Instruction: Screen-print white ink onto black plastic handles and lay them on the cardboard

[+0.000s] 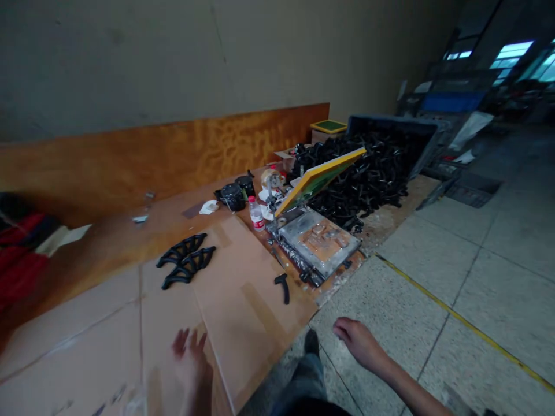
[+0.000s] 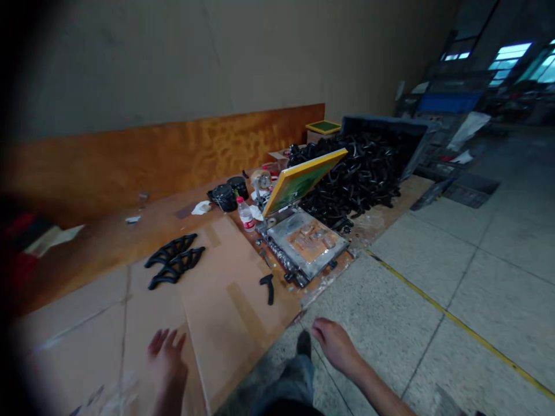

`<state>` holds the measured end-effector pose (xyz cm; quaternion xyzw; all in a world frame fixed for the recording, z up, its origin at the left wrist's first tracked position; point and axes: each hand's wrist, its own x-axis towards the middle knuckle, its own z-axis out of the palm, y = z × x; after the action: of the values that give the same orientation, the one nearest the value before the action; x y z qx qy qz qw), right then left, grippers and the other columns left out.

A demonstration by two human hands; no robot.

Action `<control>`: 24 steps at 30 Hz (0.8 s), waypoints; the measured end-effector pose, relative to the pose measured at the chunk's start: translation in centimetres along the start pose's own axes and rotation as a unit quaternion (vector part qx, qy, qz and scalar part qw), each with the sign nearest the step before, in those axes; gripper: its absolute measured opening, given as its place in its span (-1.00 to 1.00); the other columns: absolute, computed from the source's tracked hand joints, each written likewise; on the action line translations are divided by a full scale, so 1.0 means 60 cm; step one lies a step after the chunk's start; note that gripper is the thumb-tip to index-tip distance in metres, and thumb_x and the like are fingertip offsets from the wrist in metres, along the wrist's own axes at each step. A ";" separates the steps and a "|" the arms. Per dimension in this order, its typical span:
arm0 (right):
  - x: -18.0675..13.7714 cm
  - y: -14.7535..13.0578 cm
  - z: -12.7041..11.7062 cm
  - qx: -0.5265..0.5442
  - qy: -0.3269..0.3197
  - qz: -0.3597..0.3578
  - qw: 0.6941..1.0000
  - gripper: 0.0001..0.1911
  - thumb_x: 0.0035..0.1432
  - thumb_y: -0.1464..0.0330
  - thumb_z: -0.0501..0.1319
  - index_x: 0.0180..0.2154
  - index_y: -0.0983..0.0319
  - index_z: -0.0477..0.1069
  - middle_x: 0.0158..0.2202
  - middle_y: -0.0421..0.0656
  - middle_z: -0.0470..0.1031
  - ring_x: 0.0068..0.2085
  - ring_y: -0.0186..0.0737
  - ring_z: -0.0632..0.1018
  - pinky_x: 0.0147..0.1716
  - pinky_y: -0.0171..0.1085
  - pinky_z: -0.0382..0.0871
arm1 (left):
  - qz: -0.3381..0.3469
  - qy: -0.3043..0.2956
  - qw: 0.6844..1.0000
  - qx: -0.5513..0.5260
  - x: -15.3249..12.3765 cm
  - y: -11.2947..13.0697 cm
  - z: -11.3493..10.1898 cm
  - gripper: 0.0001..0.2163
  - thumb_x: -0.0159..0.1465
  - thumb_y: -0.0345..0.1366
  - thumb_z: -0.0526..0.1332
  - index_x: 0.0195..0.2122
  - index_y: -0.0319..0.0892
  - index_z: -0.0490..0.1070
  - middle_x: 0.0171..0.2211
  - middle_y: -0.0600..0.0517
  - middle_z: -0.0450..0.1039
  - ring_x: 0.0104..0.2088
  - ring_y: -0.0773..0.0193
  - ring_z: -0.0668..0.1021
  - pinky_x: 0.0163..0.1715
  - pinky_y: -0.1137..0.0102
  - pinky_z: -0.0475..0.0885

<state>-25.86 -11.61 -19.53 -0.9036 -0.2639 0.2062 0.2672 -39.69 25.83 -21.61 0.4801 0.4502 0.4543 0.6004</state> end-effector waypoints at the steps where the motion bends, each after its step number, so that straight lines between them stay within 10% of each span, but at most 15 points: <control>1: 0.015 0.012 -0.022 -0.001 0.003 0.008 1.000 -0.66 0.28 0.30 -0.04 -0.39 0.21 0.45 -0.35 -0.10 0.53 -0.28 -0.17 0.53 -0.26 -0.27 0.29 | -0.011 -0.002 1.000 -0.004 0.002 -0.016 0.050 -0.73 0.03 -0.35 0.26 -0.21 -0.05 0.33 -0.09 0.03 0.33 0.04 0.14 0.44 -0.04 0.19 0.47; 12: 0.183 0.128 -0.242 0.048 0.049 0.071 0.995 -0.68 0.16 0.40 0.04 -0.13 0.22 0.50 -0.12 -0.06 0.57 -0.11 -0.13 0.56 -0.06 -0.20 0.35 | -0.112 -0.165 0.979 -0.051 -0.044 -0.048 0.453 -0.74 0.04 -0.27 0.30 -0.21 -0.13 0.39 -0.07 -0.01 0.41 -0.12 0.27 0.51 -0.22 0.42 0.44; 17: 0.268 0.167 -0.287 0.164 -0.016 0.038 0.986 -0.65 0.20 0.20 0.09 -0.12 0.22 0.52 -0.19 -0.08 0.59 -0.21 -0.14 0.58 -0.16 -0.16 0.42 | -0.136 -0.201 0.970 -0.021 -0.091 -0.050 0.547 -0.70 0.06 -0.24 0.30 -0.15 -0.11 0.43 -0.13 0.03 0.46 -0.19 0.31 0.51 -0.23 0.47 0.42; 24: 0.413 0.218 -0.351 0.430 -0.138 0.024 0.892 -0.35 0.08 -0.10 0.16 -0.01 0.26 0.46 -0.04 0.03 0.54 -0.26 -0.18 0.59 -0.30 -0.18 0.47 | -0.108 -0.105 0.988 -0.036 -0.164 -0.026 0.623 -0.63 0.05 -0.21 0.32 -0.09 -0.12 0.44 -0.10 0.00 0.46 -0.21 0.34 0.53 -0.28 0.48 0.43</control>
<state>8.99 -14.31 -16.74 -0.6692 -0.1622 0.4280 0.5854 -4.81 9.78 -17.13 0.4513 0.4173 0.3499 0.7069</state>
